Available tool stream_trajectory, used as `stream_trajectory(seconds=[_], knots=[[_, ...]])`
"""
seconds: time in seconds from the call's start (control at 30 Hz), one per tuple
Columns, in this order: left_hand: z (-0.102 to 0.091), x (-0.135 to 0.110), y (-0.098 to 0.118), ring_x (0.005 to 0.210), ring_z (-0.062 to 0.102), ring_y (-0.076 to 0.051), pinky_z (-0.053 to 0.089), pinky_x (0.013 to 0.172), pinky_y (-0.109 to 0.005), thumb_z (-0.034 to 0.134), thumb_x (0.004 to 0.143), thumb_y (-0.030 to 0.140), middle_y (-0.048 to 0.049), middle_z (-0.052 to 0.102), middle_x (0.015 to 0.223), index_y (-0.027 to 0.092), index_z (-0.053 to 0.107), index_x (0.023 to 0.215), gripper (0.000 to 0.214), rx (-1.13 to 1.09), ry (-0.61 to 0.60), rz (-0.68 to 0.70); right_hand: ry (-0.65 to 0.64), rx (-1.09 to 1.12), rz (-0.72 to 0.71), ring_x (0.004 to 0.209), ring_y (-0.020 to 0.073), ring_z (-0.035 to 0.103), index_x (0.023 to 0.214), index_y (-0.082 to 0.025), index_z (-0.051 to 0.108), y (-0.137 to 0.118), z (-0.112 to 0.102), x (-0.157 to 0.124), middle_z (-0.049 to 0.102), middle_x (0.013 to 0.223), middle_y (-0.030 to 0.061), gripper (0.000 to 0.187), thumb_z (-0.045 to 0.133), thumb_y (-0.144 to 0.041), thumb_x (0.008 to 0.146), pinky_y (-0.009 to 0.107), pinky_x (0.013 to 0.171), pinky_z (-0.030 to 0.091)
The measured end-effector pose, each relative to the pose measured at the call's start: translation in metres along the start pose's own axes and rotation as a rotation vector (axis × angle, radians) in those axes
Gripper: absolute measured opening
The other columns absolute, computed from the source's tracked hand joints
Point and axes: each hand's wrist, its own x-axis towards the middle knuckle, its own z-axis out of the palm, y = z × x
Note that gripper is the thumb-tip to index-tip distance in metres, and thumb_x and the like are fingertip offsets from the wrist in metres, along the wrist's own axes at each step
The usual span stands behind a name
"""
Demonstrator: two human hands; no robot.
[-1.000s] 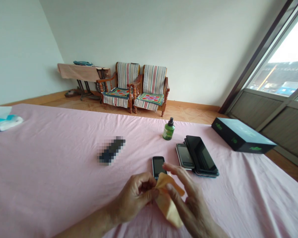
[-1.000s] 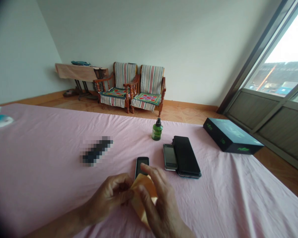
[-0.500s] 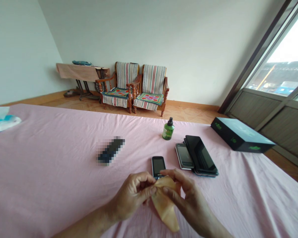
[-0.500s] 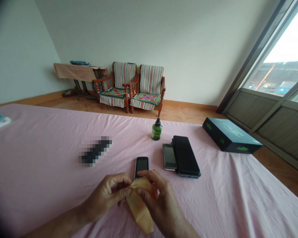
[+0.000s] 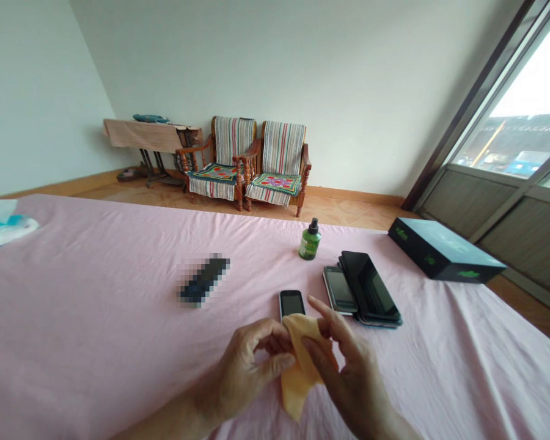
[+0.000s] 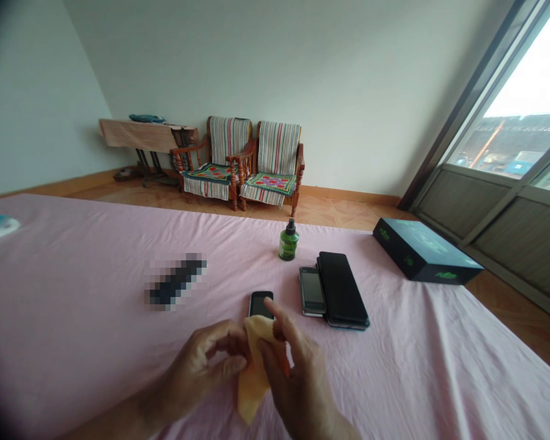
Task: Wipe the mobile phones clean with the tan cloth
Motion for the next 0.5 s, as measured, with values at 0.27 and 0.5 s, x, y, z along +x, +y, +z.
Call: stream_trajectory(seconds=[0.27, 0.5], knots=[[0.000, 0.008, 0.003, 0.090, 0.065, -0.022, 0.050, 0.081, -0.031, 0.067, 0.086, 0.034, -0.0086, 0.069, 0.096, 0.014, 0.062, 0.103, 0.028, -0.377, -0.091, -0.090, -0.175, 0.100, -0.096, 0.087, 0.0138, 0.066, 0.139, -0.030, 0.039, 0.001, 0.014, -0.007, 0.067, 0.102, 0.0025, 0.060, 0.053, -0.009, 0.085, 0.021, 0.078, 0.053], [-0.003, 0.007, -0.001, 0.071, 0.063, -0.017, 0.049, 0.067, -0.024, 0.057, 0.092, 0.036, -0.0041, 0.067, 0.076, 0.012, 0.068, 0.087, 0.027, -0.177, -0.071, -0.111, -0.104, 0.161, -0.062, 0.071, 0.0103, 0.063, 0.133, -0.029, 0.045, 0.002, 0.014, -0.004, 0.066, 0.081, -0.0026, 0.053, 0.053, -0.010, 0.085, 0.018, 0.070, 0.053]])
